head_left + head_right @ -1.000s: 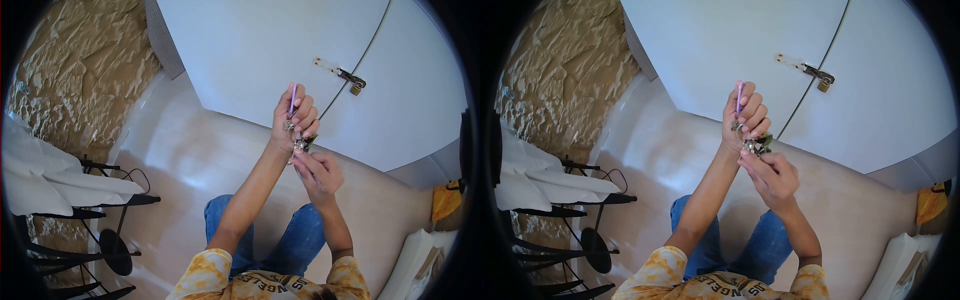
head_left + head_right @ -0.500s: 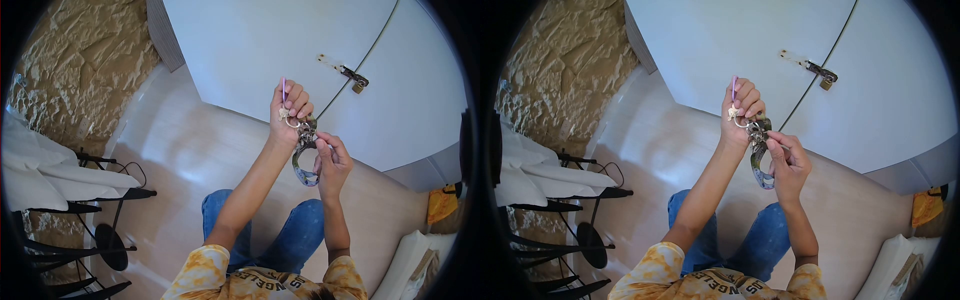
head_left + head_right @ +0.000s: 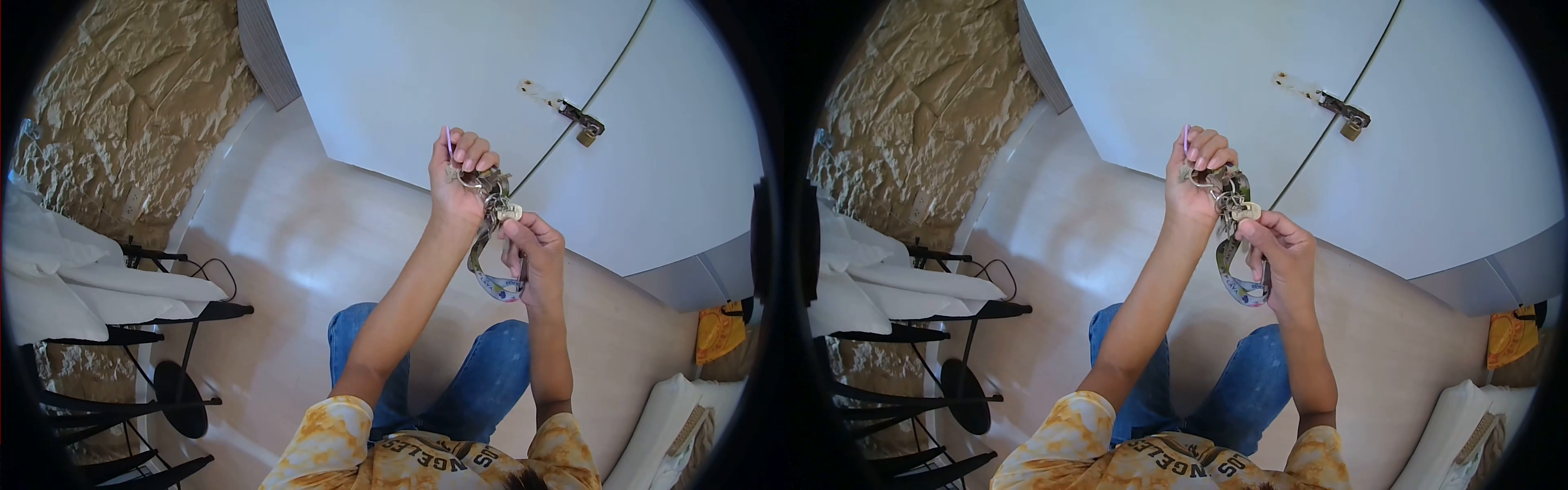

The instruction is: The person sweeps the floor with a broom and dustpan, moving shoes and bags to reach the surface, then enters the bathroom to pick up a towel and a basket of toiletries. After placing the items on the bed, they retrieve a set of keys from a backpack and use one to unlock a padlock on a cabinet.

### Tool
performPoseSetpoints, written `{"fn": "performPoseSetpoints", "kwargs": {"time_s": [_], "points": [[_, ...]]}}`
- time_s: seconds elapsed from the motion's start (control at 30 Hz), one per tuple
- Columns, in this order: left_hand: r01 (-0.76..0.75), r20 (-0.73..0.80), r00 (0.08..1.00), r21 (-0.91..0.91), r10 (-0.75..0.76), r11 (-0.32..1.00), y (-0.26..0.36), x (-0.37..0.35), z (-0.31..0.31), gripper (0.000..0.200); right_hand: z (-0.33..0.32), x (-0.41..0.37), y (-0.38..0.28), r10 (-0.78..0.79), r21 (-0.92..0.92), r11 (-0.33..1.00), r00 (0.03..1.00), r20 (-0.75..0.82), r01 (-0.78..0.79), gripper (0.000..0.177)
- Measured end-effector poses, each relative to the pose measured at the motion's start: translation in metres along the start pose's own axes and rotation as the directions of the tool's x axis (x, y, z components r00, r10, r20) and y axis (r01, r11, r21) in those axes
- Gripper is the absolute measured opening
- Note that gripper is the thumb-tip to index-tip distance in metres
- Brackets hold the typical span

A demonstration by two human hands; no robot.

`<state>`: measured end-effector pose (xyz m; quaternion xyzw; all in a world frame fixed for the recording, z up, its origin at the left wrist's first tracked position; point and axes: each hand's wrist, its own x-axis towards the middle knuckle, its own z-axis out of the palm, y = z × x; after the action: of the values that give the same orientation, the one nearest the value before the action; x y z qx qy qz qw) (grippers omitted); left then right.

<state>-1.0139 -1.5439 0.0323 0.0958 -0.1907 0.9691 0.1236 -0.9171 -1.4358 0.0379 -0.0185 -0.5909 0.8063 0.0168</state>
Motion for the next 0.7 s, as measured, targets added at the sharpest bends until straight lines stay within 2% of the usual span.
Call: {"fn": "performPoseSetpoints", "kwargs": {"time_s": [0.23, 0.53, 0.7], "points": [[0.021, -0.013, 1.000, -0.034, -0.022, 0.999, 0.005, 0.000, -0.002, 0.024, -0.001, 0.002, -0.012, 0.063, 0.021, 0.998, 0.998, 0.024, -0.063, 0.027], [0.079, -0.004, 0.997, -0.104, -0.080, 0.991, 0.010, 0.002, -0.007, 0.027, 0.005, 0.012, -0.010, 0.042, 0.047, 0.998, 0.998, -0.052, -0.040, 0.029], [0.086, -0.033, 0.995, -0.149, -0.091, 0.985, 0.011, 0.001, -0.004, 0.028, -0.001, 0.016, -0.002, 0.098, 0.123, 0.987, 0.993, 0.063, -0.105, 0.029]]}}
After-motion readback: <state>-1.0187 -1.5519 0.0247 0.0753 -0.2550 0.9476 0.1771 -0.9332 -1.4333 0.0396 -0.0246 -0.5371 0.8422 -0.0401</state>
